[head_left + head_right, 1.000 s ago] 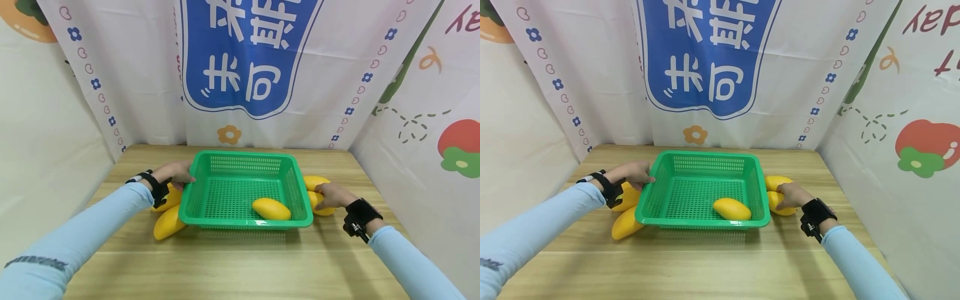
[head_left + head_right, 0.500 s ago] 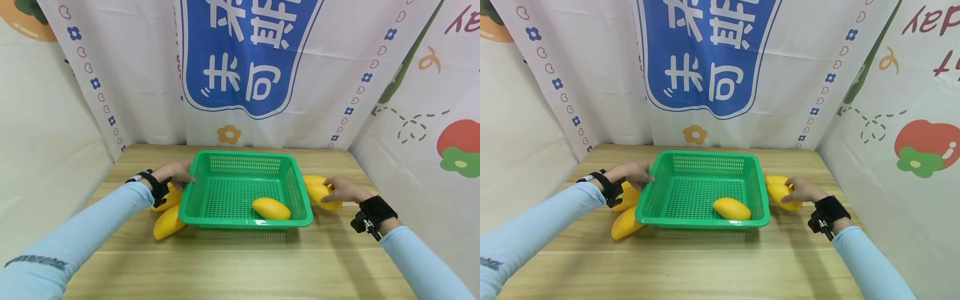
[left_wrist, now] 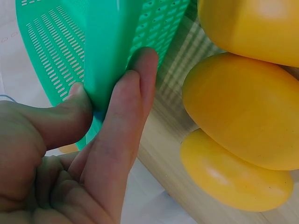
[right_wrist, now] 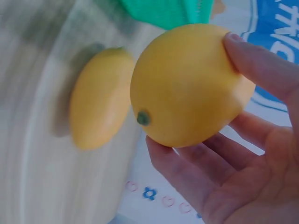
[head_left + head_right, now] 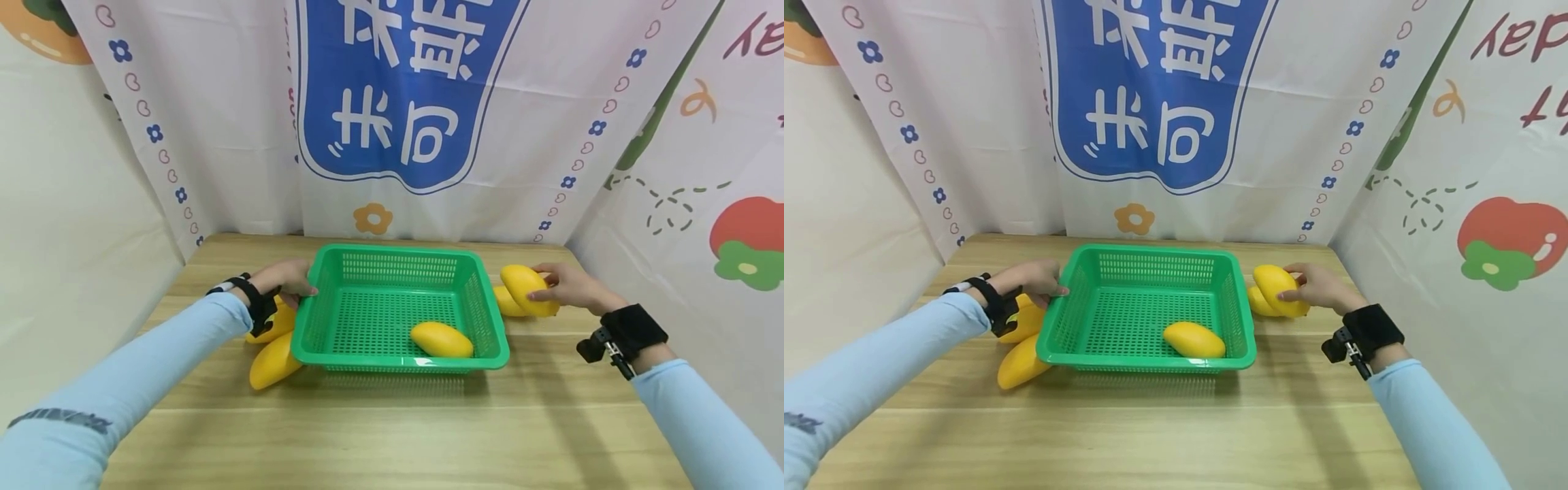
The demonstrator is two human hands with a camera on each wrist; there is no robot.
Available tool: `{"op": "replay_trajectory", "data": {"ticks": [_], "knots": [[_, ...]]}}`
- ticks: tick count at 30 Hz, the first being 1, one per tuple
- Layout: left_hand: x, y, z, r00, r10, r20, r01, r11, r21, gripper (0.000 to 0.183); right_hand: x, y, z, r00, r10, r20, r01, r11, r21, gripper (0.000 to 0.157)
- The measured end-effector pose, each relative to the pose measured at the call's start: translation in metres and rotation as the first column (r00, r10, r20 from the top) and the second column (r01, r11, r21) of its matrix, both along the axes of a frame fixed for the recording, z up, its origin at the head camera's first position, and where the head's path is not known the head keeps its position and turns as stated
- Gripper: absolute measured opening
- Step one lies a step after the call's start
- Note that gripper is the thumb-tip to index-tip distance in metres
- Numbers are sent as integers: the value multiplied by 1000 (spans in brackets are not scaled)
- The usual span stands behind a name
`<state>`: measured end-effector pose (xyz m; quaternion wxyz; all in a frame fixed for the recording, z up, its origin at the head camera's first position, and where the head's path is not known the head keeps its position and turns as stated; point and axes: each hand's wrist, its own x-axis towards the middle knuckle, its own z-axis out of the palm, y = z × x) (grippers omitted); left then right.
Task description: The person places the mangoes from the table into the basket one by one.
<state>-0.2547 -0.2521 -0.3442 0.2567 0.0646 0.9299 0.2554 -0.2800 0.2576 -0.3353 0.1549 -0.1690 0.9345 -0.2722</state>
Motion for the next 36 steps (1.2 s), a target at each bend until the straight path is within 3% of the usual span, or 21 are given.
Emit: {"op": "replay_trajectory", "data": {"ticks": [7,16,23,28,36], "knots": [[1,2,4,1000,-3,7,3,1000,-18,14,1,-24,23,996,48,-71,-53,996,-73,65],[1,5,5,1000,5,9,-5,999,-45,15,-1,-54,38,994,58,-92,-58,998,5,66],[0,6,5,1000,15,19,-14,998,-59,16,-7,-84,38,991,131,-39,-132,991,-28,65],[-2,7,4,1000,15,25,-14,999,-37,17,-16,-109,34,985,165,-46,-163,986,47,64],[0,7,5,999,26,38,-25,1000,-16,17,-31,-149,26,974,223,32,-225,960,166,62]]}}
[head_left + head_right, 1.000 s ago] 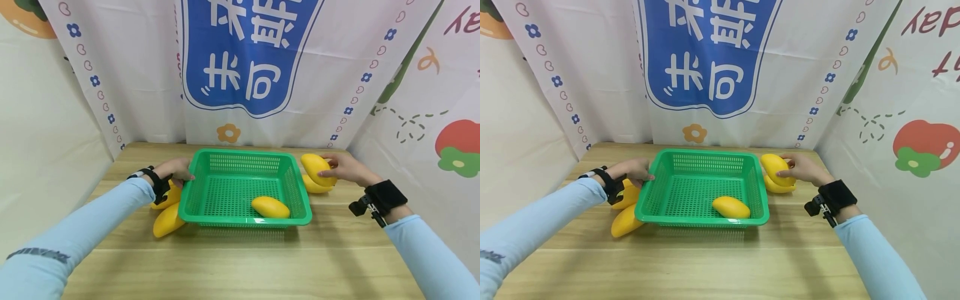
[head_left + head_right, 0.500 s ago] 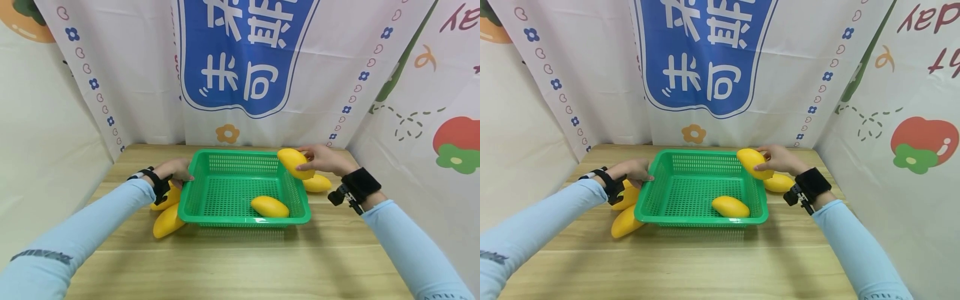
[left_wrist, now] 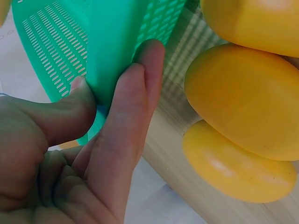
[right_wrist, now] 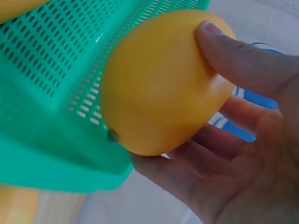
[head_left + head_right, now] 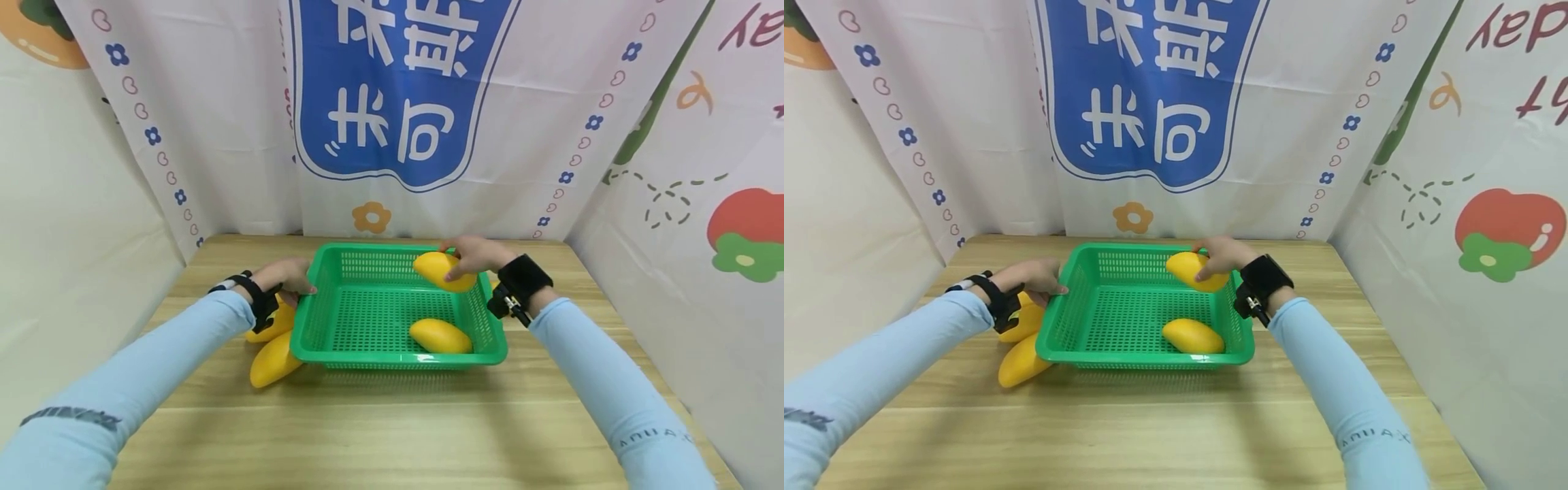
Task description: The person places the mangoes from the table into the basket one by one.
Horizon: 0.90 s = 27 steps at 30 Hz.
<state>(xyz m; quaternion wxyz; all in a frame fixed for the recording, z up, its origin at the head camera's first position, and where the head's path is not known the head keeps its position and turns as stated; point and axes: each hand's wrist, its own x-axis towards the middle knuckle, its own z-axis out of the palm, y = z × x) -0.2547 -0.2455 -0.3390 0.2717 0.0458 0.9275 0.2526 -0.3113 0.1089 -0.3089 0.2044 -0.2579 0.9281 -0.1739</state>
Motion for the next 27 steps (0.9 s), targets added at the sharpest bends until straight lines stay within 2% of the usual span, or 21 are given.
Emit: {"op": "replay_trajectory", "data": {"ticks": [7,14,20,27], "knots": [[1,0,1,1000,8,-15,-8,1000,2,18,-7,-17,-16,996,85,4,-85,992,92,60],[2,0,1,1000,26,-14,-26,1000,-3,18,-4,-26,-33,995,17,98,-34,984,177,60],[2,-1,0,1000,17,-18,-17,1000,-3,18,1,-35,-42,990,-23,141,-7,978,210,57],[1,-2,1,1000,7,-15,-7,1000,-16,16,1,-46,-56,990,62,125,-98,945,312,58]]}}
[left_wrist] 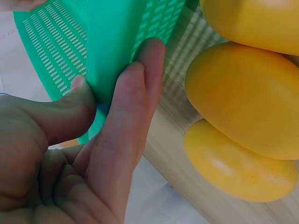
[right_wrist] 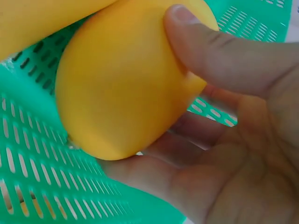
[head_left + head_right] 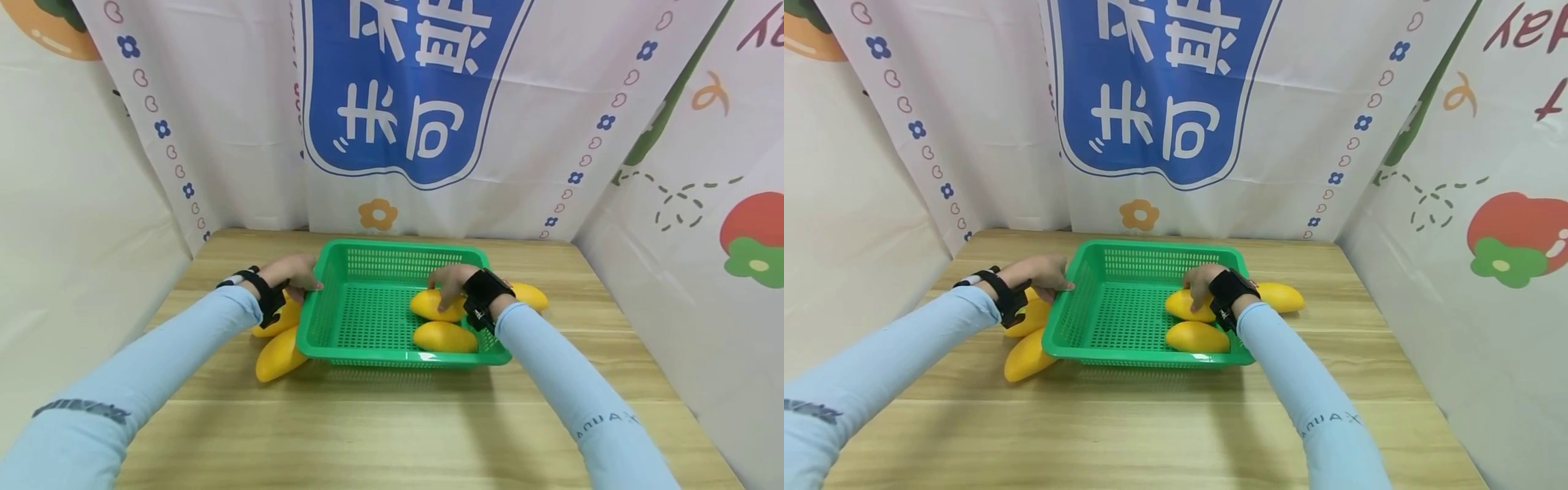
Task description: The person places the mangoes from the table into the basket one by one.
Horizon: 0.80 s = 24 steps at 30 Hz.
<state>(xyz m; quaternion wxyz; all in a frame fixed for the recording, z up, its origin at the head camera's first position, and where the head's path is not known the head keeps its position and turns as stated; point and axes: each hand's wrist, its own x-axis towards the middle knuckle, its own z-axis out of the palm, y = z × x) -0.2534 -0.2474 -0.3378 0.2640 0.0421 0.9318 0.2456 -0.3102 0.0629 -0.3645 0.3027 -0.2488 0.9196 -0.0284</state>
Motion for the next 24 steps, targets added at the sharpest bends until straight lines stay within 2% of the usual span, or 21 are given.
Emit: {"op": "replay_trajectory", "data": {"ticks": [5,10,12,18,24], "knots": [[-1,-1,0,1000,8,13,-8,1000,10,17,0,-6,-9,999,49,20,-51,996,79,59],[-2,0,-2,1000,8,5,-8,1000,19,17,1,-4,-14,999,41,26,-44,991,126,57],[-1,0,-2,1000,7,1,-7,1000,21,17,2,-2,-12,1000,17,26,-20,991,129,57],[-1,0,-2,1000,-1,2,1,1000,24,18,4,3,-9,1000,10,15,-11,992,123,57],[1,1,-2,1000,17,12,-17,999,32,20,3,10,-7,999,-26,44,23,997,70,58]]}}
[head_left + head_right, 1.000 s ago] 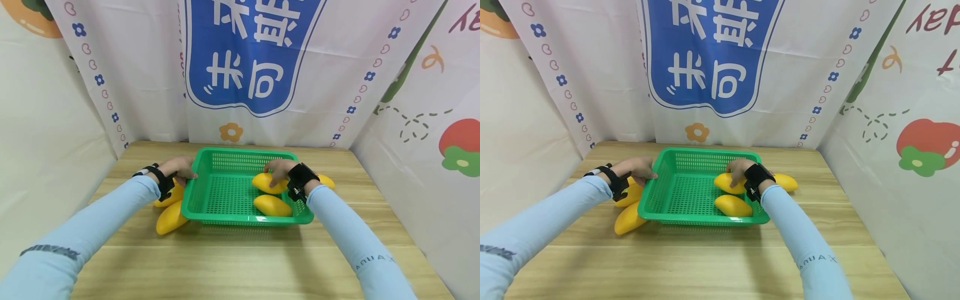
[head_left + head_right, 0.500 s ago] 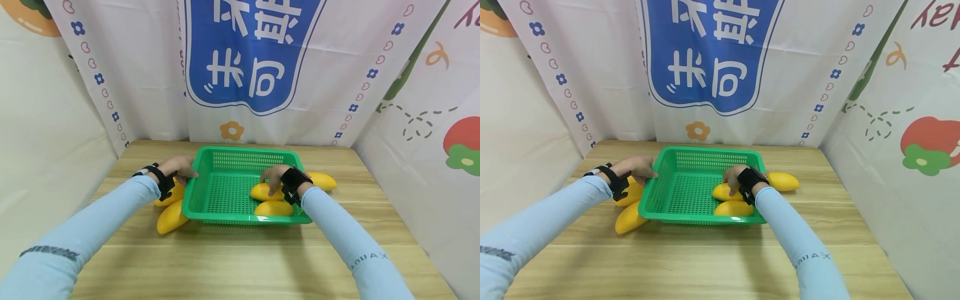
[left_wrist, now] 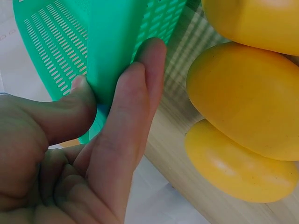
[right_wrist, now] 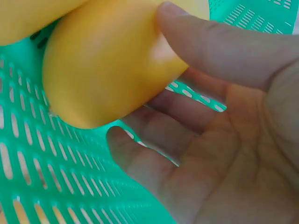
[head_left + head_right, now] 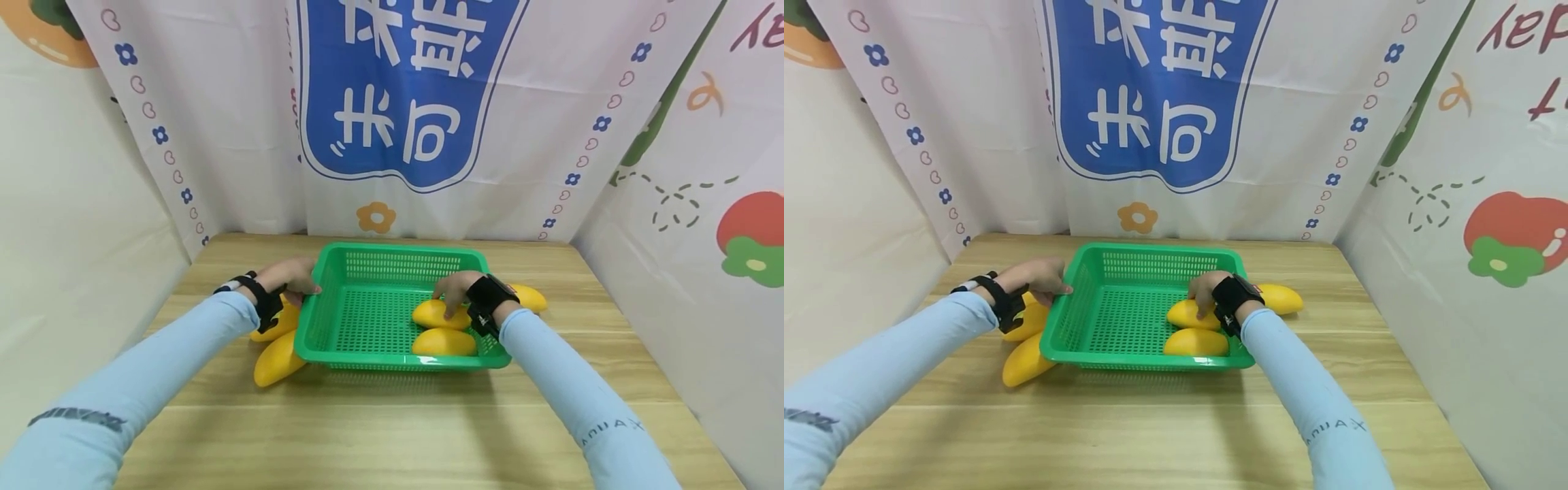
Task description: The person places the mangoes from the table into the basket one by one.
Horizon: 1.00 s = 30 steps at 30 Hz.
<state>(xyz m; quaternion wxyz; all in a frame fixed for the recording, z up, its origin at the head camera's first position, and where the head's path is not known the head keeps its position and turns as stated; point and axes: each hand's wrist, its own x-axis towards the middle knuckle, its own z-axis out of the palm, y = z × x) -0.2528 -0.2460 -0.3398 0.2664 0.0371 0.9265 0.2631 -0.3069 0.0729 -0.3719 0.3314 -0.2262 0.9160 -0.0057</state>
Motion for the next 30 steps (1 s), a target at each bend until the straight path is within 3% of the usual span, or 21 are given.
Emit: {"op": "replay_trajectory", "data": {"ticks": [3,13,15,18,21,24,27,30], "knots": [[0,2,-1,1000,3,-1,-3,1000,-2,18,-1,4,0,1000,-12,21,13,999,-37,58],[0,3,1,1000,-18,-11,17,999,-30,15,-6,14,11,997,76,1,-76,995,-65,55],[1,2,2,1000,-18,-11,18,999,-43,15,-6,17,18,993,116,-36,-119,988,-102,54],[2,1,2,1000,-19,-1,19,998,-52,15,-4,24,28,992,105,-74,-118,971,-209,55],[2,0,3,1000,-24,-1,24,999,-48,15,-5,36,38,998,19,-58,-39,926,-375,63],[1,1,3,1000,-24,0,24,999,-37,14,-8,52,47,997,-64,-51,28,856,-516,72],[0,2,2,1000,-19,-1,19,999,-32,14,-12,68,53,988,-137,-67,71,802,-593,76],[0,2,1,1000,-22,-5,22,999,-36,13,-16,84,55,975,-208,-74,116,768,-630,75]]}}
